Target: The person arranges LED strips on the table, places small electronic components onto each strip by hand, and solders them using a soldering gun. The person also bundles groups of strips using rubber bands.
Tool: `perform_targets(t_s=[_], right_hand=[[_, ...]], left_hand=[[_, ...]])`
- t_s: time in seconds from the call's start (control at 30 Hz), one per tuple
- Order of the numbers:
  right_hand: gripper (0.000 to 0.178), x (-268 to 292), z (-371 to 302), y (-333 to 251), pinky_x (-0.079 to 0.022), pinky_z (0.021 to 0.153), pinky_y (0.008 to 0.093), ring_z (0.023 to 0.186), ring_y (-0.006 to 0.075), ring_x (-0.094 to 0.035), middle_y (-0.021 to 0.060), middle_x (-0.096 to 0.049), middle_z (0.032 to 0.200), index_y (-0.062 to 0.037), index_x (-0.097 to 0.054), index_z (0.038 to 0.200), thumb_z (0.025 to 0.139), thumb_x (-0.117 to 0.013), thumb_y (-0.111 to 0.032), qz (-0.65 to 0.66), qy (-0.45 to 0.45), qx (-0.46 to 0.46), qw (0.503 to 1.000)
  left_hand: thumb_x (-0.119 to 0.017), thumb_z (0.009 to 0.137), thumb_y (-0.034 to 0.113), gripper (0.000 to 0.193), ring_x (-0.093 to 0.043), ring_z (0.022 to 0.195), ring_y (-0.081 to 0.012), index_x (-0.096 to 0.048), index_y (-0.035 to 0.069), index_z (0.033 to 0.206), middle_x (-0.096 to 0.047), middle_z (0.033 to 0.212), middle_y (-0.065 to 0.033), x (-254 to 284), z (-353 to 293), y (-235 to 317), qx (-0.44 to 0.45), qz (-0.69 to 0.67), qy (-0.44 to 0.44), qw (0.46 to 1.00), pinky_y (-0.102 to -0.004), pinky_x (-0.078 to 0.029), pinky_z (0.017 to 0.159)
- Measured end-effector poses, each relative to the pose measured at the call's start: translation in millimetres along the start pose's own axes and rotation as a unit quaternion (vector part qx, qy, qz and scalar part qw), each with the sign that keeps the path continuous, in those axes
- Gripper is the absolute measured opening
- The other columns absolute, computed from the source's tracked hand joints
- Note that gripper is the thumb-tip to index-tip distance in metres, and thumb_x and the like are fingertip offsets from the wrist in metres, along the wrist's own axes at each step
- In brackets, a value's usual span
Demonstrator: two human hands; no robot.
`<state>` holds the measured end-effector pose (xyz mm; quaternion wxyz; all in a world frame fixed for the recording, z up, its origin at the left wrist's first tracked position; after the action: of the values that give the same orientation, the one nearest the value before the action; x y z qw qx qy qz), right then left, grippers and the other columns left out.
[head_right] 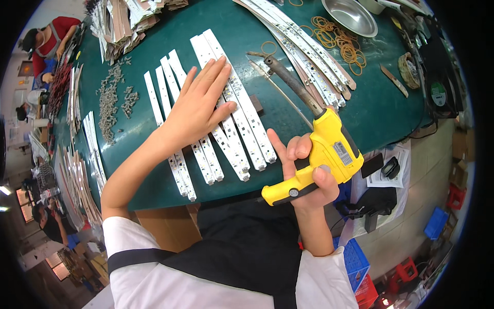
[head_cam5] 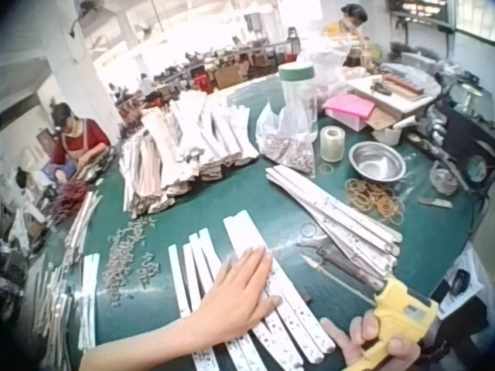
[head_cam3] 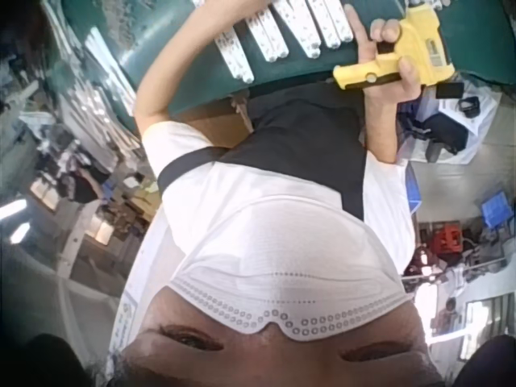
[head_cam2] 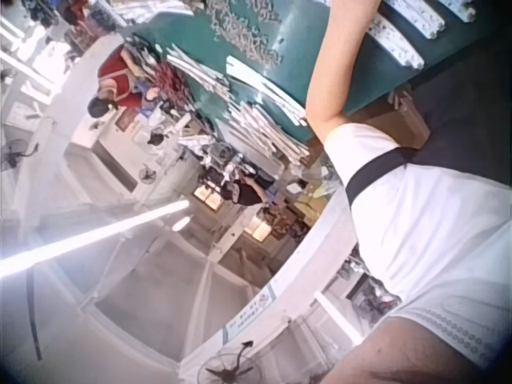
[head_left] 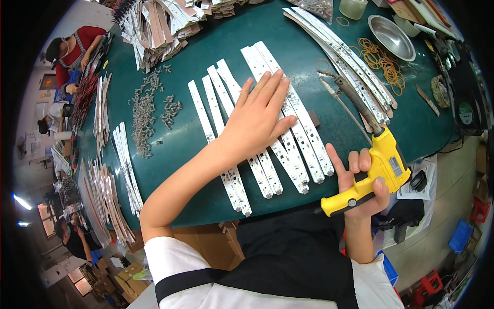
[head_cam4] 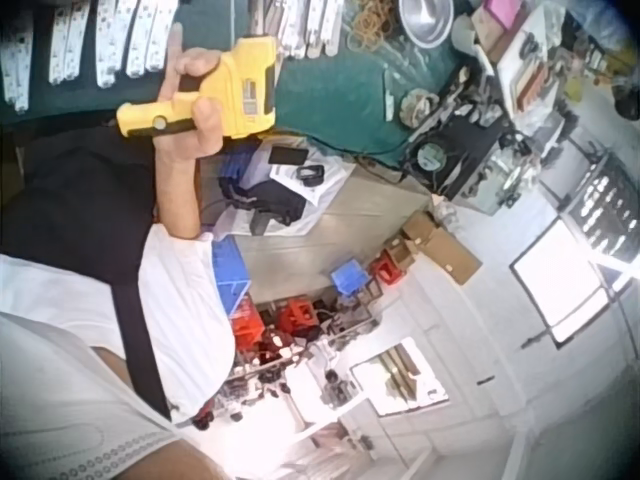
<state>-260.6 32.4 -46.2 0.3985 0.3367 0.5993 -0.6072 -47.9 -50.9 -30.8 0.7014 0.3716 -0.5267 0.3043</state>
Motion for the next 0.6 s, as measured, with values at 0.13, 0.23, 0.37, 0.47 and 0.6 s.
perform_targets(t_s=[0.13, 0.23, 0.37, 0.47, 0.6], right_hand=[[0.062, 0, -3, -2, -0.01, 0.112, 0.0674, 0.087, 0.0174, -0.047, 0.0052, -0.044, 0.091, -0.0009, -0.035, 0.131, 0.077, -0.057, -0.02, -0.041, -0.007, 0.016, 0.999], [0.065, -3, -4, 2, -0.01, 0.112, 0.0673, 0.088, 0.0182, -0.047, 0.0058, -0.044, 0.091, -0.0012, -0.034, 0.133, 0.076, -0.057, -0.021, -0.036, -0.016, 0.004, 0.999], [0.07, -5, -5, 1, -0.011, 0.112, 0.0666, 0.086, 0.0187, -0.045, 0.0056, -0.043, 0.091, -0.0015, -0.031, 0.136, 0.075, -0.058, -0.02, -0.05, 0.015, 0.023, 0.998], [0.081, -2, -9, -18, -0.01, 0.112, 0.067, 0.083, 0.0175, -0.043, 0.0043, -0.042, 0.09, -0.0042, -0.02, 0.145, 0.076, -0.058, -0.019, -0.07, 0.007, 0.048, 0.996], [0.079, -2, -11, -21, -0.01, 0.112, 0.0671, 0.081, 0.0173, -0.043, 0.0043, -0.041, 0.088, -0.0045, -0.02, 0.145, 0.076, -0.057, -0.018, -0.062, 0.006, 0.028, 0.998]], left_hand=[[-0.055, 0.091, 0.039, 0.065, -0.031, 0.137, -0.0353, -0.04, -0.005, 0.136, -0.035, 0.145, -0.0219, 5, -5, 3, -0.01, 0.004, 0.001, 1.0, -0.0492, -0.021, 0.113], [-0.054, 0.092, 0.04, 0.067, -0.026, 0.14, -0.0338, -0.035, -0.002, 0.14, -0.03, 0.149, -0.0205, 0, -11, -2, 0.002, -0.019, -0.027, 0.999, -0.0486, -0.018, 0.114], [-0.054, 0.093, 0.029, 0.058, -0.026, 0.139, -0.0361, -0.036, 0.002, 0.141, -0.032, 0.148, -0.0195, 29, -15, -16, 0.031, -0.104, 0.027, 0.994, -0.0504, -0.018, 0.114], [-0.057, 0.09, 0.017, 0.047, -0.035, 0.135, -0.0346, -0.047, 0.007, 0.134, -0.042, 0.143, -0.0135, 53, -44, -38, 0.041, -0.127, 0.09, 0.987, -0.0524, -0.023, 0.111], [-0.062, 0.085, 0.022, 0.05, -0.036, 0.136, -0.0325, -0.051, 0.01, 0.132, -0.044, 0.143, -0.0117, 56, -88, -25, 0.055, -0.056, 0.004, 0.997, -0.0506, -0.023, 0.111]])
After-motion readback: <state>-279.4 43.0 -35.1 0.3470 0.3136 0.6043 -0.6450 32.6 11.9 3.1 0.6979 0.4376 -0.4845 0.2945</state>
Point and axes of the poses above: each hand's wrist, its own z-axis towards the middle knuckle, its own x-axis out of the back of the hand, y = z × x, the point moved 3 cm from there along z, towards the middle knuckle
